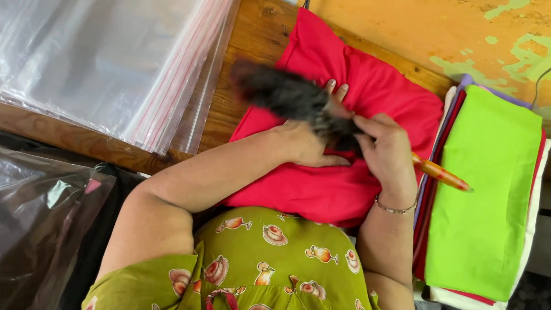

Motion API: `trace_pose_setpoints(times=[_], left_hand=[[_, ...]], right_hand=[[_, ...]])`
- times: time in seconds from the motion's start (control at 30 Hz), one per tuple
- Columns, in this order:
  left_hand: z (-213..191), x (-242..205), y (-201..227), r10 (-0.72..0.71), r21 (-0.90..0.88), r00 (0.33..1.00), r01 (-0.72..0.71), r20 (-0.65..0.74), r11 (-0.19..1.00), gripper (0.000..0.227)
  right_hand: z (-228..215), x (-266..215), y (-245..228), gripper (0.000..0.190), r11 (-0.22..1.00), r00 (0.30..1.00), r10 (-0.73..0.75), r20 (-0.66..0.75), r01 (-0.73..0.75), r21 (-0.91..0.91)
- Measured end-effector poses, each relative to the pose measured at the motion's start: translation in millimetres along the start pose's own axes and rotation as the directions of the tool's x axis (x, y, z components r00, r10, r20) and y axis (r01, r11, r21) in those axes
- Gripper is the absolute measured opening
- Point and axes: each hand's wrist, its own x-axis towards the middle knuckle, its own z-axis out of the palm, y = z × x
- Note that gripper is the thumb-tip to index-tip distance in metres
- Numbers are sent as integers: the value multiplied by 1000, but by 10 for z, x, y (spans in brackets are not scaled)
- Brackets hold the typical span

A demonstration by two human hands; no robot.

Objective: The person folds a red cloth on a wooden table, smooths it with hands, and brushes it with a feather duster. The person then places the folded cloth into a clear plastic bag and seals it.

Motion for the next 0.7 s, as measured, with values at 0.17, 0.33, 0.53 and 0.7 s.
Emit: trace_pose_setpoints(times=[0.17, 0.33, 0.53, 0.7], left_hand=[[-363, -65, -24, 61, -42, 996, -59, 67, 997, 94], [-361, -23, -83, -123, -1, 992, 123, 20, 992, 78], [-315, -16, -319, -139, -62, 988, 135, -69, 989, 56], [-192, 103, -397, -132, 69, 989, 136, -60, 988, 68]], right_hand=[[-224, -94, 651, 28, 955, 981, 119, -151, -155, -253], [-319, -179, 435, 13, 944, 945, 36, -325, -139, -300], [-263, -95, 193, 17, 970, 984, 174, -21, -175, -166], [-475, -279, 559, 14, 845, 916, 297, -271, -384, -373]])
